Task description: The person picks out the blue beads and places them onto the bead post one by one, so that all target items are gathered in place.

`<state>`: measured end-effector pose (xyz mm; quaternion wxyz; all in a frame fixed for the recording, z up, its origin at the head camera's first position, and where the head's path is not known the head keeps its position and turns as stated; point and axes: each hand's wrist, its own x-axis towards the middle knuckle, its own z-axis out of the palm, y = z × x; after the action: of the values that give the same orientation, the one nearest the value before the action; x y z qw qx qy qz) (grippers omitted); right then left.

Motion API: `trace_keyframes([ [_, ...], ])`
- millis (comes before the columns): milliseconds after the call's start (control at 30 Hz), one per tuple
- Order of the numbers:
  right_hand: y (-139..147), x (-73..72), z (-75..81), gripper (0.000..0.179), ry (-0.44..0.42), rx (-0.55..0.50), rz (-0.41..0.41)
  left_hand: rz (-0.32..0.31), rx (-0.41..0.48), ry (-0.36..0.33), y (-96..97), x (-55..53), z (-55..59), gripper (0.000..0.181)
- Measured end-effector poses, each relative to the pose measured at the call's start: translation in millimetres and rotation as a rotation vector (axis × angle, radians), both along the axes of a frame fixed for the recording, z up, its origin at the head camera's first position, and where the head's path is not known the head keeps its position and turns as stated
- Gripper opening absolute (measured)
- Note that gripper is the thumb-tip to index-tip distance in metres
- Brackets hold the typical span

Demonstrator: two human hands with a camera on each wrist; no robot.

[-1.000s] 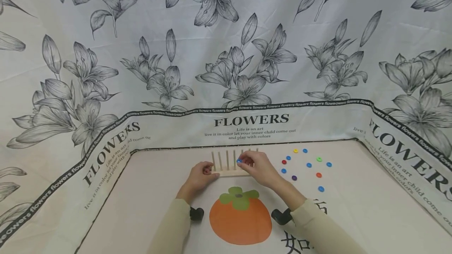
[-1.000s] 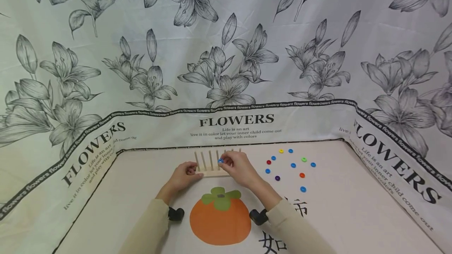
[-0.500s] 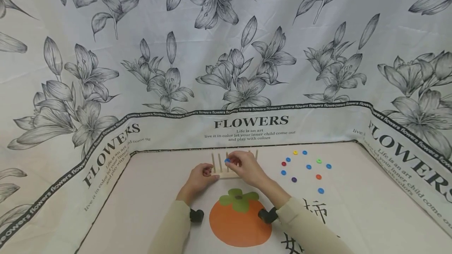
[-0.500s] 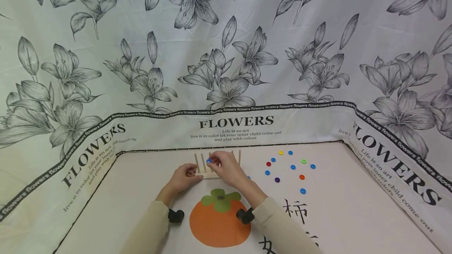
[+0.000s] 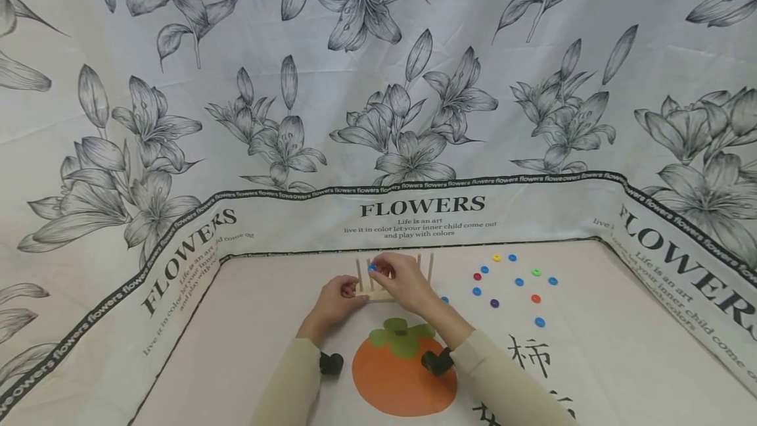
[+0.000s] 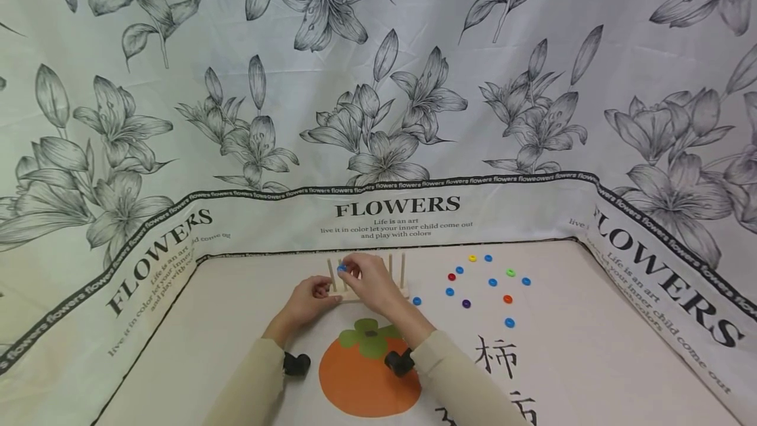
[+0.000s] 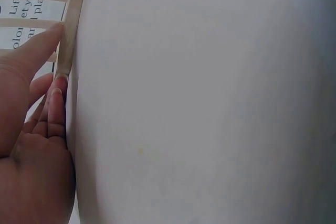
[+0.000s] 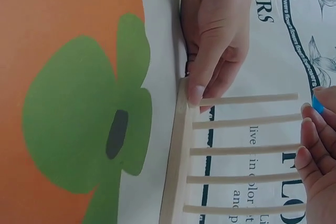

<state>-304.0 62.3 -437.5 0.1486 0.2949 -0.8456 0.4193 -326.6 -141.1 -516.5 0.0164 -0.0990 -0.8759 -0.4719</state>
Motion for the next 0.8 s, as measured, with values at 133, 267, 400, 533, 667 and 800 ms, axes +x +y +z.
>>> trace_keyframes([
  [133, -6.9, -3.8, -0.1, 0.012, 0.027, 0.005, 0.006, 0.001, -0.002, 0.004, -0.2, 0.1, -0.6, 0.050],
  [267, -14.0, -5.6, 2.3, 0.009, 0.041, 0.014, -0.005, 0.005, -0.006, -0.002, -0.7, 0.0, -0.2, 0.050],
  [400, -20.5, -6.9, 6.1, 0.010, 0.050, 0.029, -0.020, 0.005, -0.004, -0.005, -0.5, -0.4, -0.4, 0.050],
  [533, -25.9, -10.8, 9.4, 0.009, 0.078, 0.055, -0.032, 0.006, -0.008, 0.003, -0.3, -0.2, 1.3, 0.050],
  [667, -30.4, -15.3, 11.5, 0.007, 0.099, 0.098, -0.070, 0.010, 0.003, -0.001, -0.4, 0.1, 3.3, 0.049],
  [800, -33.2, -18.4, 12.5, 0.010, 0.086, 0.142, -0.112, 0.006, 0.007, 0.000, -1.0, -0.4, 2.6, 0.047],
])
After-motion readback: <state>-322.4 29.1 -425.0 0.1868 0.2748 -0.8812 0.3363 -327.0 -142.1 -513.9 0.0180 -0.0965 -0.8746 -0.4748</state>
